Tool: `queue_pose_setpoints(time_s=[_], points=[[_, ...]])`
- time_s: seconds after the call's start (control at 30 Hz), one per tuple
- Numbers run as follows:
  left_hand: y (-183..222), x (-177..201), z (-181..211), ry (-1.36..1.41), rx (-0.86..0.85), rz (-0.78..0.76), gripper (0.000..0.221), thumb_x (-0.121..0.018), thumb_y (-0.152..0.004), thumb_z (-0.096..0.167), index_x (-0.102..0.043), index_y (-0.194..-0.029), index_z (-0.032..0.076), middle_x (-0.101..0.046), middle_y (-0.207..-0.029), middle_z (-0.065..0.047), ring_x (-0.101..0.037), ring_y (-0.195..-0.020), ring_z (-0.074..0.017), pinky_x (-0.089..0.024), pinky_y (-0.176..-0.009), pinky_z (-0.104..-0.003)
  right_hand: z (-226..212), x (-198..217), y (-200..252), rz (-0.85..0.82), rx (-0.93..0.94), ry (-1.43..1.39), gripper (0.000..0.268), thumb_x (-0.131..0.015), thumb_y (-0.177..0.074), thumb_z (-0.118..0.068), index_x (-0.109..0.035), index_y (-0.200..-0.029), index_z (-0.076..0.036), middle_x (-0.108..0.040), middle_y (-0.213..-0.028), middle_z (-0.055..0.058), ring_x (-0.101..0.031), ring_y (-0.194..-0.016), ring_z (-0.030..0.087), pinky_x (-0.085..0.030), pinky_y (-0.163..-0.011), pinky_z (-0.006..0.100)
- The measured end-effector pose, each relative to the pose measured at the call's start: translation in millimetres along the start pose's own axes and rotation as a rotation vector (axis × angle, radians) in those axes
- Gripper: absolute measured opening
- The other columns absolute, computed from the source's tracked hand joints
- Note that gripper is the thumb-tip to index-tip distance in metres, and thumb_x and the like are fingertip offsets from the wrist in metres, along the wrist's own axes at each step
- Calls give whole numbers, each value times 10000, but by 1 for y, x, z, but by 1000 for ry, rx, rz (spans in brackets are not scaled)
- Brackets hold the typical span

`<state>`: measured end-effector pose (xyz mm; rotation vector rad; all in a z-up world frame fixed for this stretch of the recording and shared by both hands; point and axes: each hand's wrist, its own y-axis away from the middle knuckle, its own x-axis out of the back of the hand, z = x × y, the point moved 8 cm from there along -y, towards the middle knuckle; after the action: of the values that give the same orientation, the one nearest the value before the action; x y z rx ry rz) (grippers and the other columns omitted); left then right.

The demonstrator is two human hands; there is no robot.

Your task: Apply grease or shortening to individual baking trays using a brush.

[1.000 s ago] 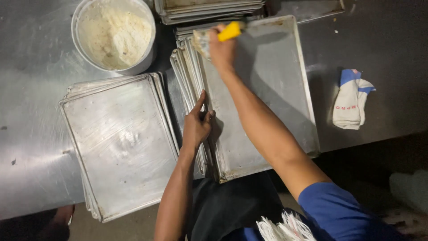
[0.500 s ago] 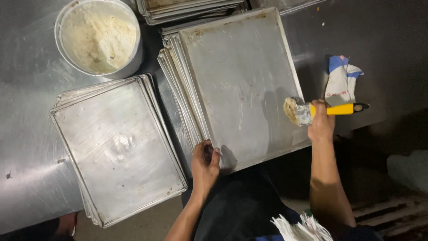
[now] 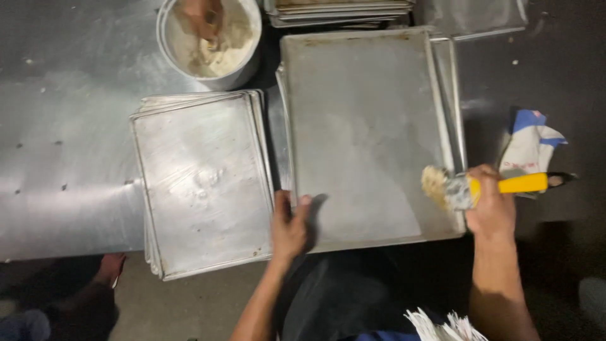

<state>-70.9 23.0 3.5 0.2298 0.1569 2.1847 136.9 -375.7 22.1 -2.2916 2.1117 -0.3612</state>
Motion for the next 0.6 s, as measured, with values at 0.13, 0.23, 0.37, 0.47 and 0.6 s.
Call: queue_pose_setpoints(time_s=[0.13,0.23,0.37,0.47,0.6], points=[[12,155,-55,-127,14,53,308,-610,-1004,215,-593,-1150,-56,-710,-982,-116,-671,-943,-183,-534,-832,-311,65,-108,65,-266,-590,-442,67,-620,-971,-64,-630,-1005,-8,-637,-940,68,-640,-865,167,-532,-783,309],[42,292,-93,-469,75,184,212,-655,-1057,179,-609,-1014,-23,-522,-801,-122,-476,-717,-165,-387,-617,-311,38,-227,124,-503,-701,-276,136,-643,-960,-151,-691,-1018,-37,-643,-875,-2,-606,-818,80,-504,-713,247],[50,364,-87,-483,12,278,290,-661,-1088,201,-517,-955,-14,-473,-718,-67,-431,-669,-110,-362,-625,-279,0,-343,171,-792,-558,-365,191,-630,-1019,-153,-653,-880,-25,-552,-790,-24,-512,-728,71,-438,-624,258],[41,391,-100,-333,-13,270,238,-639,-1044,217,-538,-951,24,-584,-786,-11,-515,-727,-78,-437,-647,-243,-10,-388,190,-902,-496,-338,221,-572,-1020,-176,-640,-856,-45,-560,-760,-31,-520,-708,61,-444,-619,262],[23,401,-134,-543,74,357,292,-696,-1044,263,-613,-970,-7,-581,-800,-68,-543,-712,-170,-438,-661,-313,18,-408,194,-888,-419,-145,255,-583,-1020,-171,-600,-806,-33,-492,-700,-19,-449,-667,62,-387,-574,291]])
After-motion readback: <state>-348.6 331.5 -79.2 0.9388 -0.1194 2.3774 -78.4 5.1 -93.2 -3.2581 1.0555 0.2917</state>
